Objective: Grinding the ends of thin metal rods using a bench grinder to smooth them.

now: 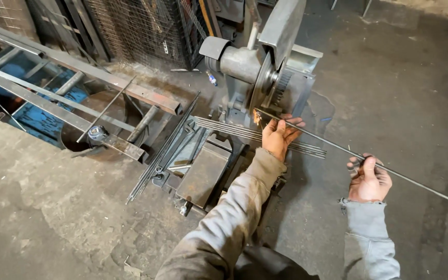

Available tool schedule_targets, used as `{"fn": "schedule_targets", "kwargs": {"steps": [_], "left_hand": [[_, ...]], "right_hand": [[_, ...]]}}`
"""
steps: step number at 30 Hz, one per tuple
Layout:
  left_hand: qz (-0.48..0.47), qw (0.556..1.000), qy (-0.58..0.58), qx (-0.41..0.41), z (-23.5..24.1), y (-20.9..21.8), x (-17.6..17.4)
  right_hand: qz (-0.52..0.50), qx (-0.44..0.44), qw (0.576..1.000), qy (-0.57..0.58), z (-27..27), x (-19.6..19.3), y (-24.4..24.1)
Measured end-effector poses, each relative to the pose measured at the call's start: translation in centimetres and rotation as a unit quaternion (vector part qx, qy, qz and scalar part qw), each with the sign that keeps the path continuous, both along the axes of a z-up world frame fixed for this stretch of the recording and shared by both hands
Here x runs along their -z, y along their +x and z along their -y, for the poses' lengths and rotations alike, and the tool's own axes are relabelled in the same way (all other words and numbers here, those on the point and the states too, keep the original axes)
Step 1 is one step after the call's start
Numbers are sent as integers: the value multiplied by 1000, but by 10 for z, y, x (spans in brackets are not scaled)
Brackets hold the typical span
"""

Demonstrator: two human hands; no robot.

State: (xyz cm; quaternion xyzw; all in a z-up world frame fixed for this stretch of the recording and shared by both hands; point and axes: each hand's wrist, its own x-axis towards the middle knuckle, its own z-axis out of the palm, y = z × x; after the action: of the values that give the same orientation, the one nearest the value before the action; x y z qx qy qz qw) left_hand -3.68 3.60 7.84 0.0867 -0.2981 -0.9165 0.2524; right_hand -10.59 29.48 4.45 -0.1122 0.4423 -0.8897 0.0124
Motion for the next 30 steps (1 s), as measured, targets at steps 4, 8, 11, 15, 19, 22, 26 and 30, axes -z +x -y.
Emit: {"fn": "schedule_targets", "kwargs": {"steps": [4,8,11,15,19,22,26,30], "left_hand": [[-1,1000,24,-2,1,-5,12],[-30,999,29,-20,-3,-3,18],[-20,999,27,-42,-6,6,2],[34,996,-7,-83,-17,24,1],[40,993,-43,-107,-24,47,-8],[21,989,-70,-125,-28,64,-22],[87,970,-179,-136,-28,100,-65],[201,662,-642,-329,-26,177,-88]], "right_hand": [[-18,8,1000,3,3,-1,2],[-5,26,999,42,5,-7,7],[14,45,997,57,10,-17,11],[43,89,992,81,1,2,7],[63,101,989,93,2,16,12],[105,84,985,104,6,19,19],[137,63,984,93,15,19,24],[117,62,982,134,34,4,49]]}}
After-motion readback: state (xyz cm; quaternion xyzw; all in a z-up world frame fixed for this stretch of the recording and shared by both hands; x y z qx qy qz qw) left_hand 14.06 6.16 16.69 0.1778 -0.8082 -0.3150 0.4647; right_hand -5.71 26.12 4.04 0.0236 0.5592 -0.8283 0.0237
